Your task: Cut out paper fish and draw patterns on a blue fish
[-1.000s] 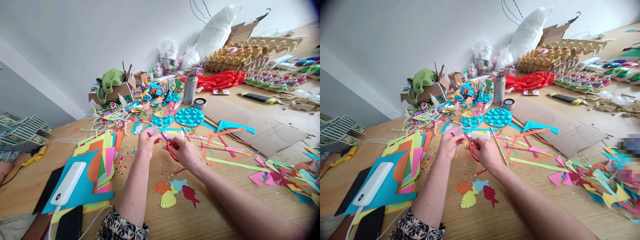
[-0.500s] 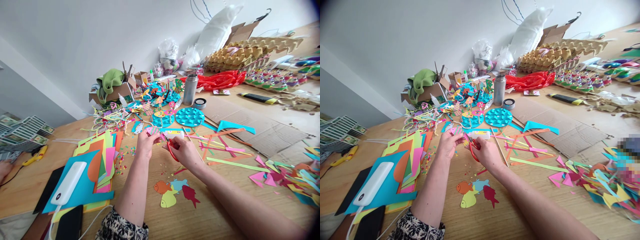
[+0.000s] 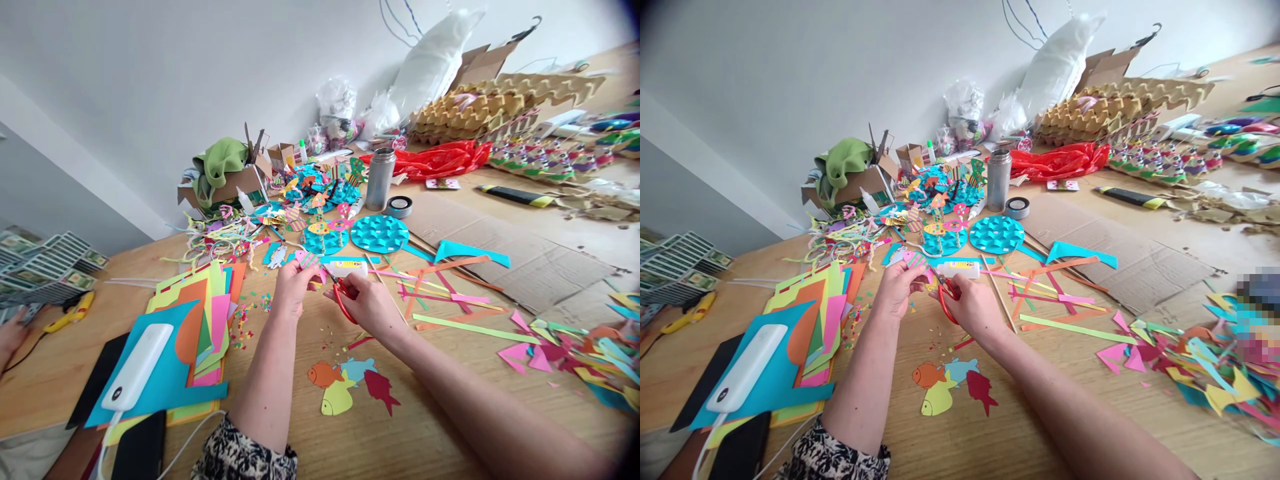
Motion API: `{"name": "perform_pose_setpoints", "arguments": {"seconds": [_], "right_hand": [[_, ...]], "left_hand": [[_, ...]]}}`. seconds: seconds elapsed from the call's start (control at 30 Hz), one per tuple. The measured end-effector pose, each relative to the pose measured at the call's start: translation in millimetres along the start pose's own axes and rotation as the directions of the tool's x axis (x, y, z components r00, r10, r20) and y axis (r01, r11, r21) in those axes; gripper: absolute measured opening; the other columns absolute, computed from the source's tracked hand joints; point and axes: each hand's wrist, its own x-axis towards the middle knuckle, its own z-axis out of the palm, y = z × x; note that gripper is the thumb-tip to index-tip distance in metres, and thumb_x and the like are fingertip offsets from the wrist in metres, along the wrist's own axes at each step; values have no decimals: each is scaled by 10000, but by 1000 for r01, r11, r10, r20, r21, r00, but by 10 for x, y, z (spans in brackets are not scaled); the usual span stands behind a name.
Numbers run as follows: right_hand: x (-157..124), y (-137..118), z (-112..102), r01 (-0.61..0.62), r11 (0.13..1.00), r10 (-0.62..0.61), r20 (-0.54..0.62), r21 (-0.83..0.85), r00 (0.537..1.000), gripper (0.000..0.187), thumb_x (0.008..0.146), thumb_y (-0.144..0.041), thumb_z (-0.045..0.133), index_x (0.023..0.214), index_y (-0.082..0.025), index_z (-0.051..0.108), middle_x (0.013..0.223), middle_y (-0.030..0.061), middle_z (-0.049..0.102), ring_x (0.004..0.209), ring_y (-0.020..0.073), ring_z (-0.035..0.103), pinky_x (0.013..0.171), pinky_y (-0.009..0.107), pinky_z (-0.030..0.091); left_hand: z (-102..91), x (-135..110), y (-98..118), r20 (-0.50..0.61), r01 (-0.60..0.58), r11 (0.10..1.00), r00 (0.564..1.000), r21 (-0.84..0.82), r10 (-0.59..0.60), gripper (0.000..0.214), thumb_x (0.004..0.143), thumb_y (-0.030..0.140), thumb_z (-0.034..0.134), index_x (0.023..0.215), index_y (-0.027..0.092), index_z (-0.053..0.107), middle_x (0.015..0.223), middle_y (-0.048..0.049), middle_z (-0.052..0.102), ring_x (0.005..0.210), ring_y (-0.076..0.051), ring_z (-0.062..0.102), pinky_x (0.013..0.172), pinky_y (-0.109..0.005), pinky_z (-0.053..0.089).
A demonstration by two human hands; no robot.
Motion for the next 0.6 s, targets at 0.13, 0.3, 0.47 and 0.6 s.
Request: {"name": "perform_pose_setpoints", "arguments": {"seconds": [0.13, 0.3, 0.47, 0.6], "right_hand": [[-2, 2, -5, -1, 1000, 1, -2, -12, 1000, 409, 841, -579, 543, 651, -227, 454, 550, -6, 529, 463, 121, 430, 475, 257, 292], [-3, 6, -5, 16, 1000, -16, -13, -23, 1000, 417, 852, -579, 529, 643, -227, 449, 553, 0, 539, 463, 121, 437, 476, 259, 297], [-5, 3, -3, 1, 1000, -1, -8, -27, 1000, 396, 848, -557, 538, 649, -227, 443, 562, -2, 543, 475, 124, 444, 488, 257, 299], [-4, 1, -1, -3, 999, 3, 0, -37, 1000, 377, 844, -538, 546, 656, -228, 445, 565, -2, 544, 479, 125, 441, 493, 255, 293]], "left_hand": [[14, -9, -7, 15, 32, 999, 999, 13, -32, 114, 624, 147, 697, 630, 153, 584, 572, -13, 635, 503, -122, 613, 416, -165, 396], [11, 7, -22, -1, 51, 999, 999, 12, -51, 145, 642, 134, 703, 632, 160, 560, 586, 1, 617, 505, -125, 624, 406, -164, 390], [11, 21, -24, -8, 58, 998, 998, 5, -58, 141, 674, 136, 696, 635, 159, 562, 585, 7, 609, 481, -114, 612, 395, -165, 382], [15, 16, -22, -6, 62, 998, 998, 15, -62, 149, 676, 151, 719, 633, 154, 576, 558, 7, 601, 478, -116, 613, 401, -163, 382]]}}
